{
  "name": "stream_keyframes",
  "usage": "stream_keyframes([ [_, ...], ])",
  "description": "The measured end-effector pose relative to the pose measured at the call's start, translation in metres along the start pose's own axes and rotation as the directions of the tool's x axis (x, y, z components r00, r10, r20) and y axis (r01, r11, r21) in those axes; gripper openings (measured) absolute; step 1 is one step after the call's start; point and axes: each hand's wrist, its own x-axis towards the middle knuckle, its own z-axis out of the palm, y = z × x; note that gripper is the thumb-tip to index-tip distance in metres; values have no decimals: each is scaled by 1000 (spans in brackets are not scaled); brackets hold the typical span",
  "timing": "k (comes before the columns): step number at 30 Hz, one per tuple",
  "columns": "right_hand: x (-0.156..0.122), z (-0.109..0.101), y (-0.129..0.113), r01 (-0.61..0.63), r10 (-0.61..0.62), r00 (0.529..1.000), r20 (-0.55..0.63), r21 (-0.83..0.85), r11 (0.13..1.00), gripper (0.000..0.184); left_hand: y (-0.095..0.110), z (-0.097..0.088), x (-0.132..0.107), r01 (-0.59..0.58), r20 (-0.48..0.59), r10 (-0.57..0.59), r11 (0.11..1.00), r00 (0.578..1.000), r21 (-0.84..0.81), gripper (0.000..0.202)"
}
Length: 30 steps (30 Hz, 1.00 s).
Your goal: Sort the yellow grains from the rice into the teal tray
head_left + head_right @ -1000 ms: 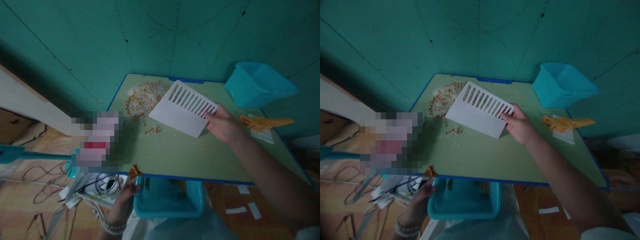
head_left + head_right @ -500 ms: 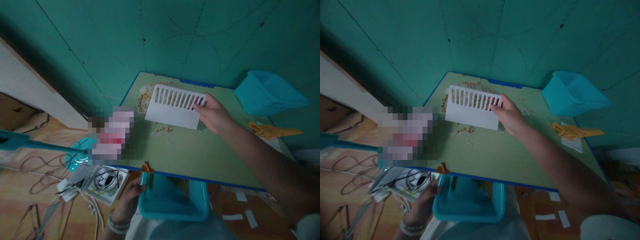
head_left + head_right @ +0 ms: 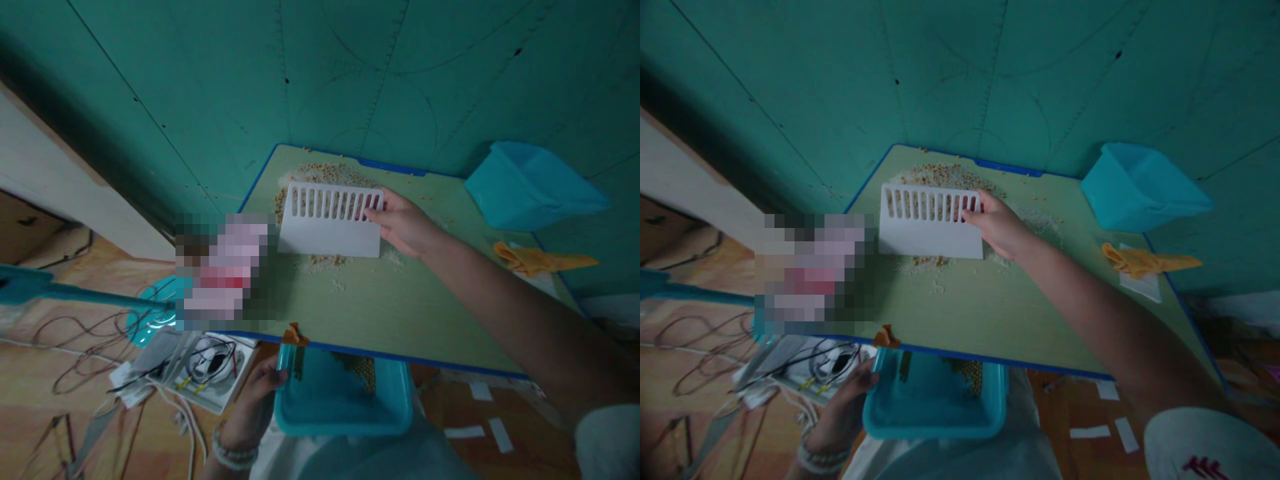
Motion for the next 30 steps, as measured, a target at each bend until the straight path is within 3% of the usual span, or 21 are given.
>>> stream_keyframes([
  [14,-18,-7,-8,-99,97,994,48,25,995,20,3,5,0,0,-23,0,1000,1000,12,16],
  [23,-22,-21,-1,-86,87,995,-56,21,996,19,-2,1,1,5,-17,-5,1000,1000,17,20],
  [30,-31,-19,1,-153,155,987,-31,48,987,20,-3,2,-1,12,-1,-12,1000,1000,-8,21],
])
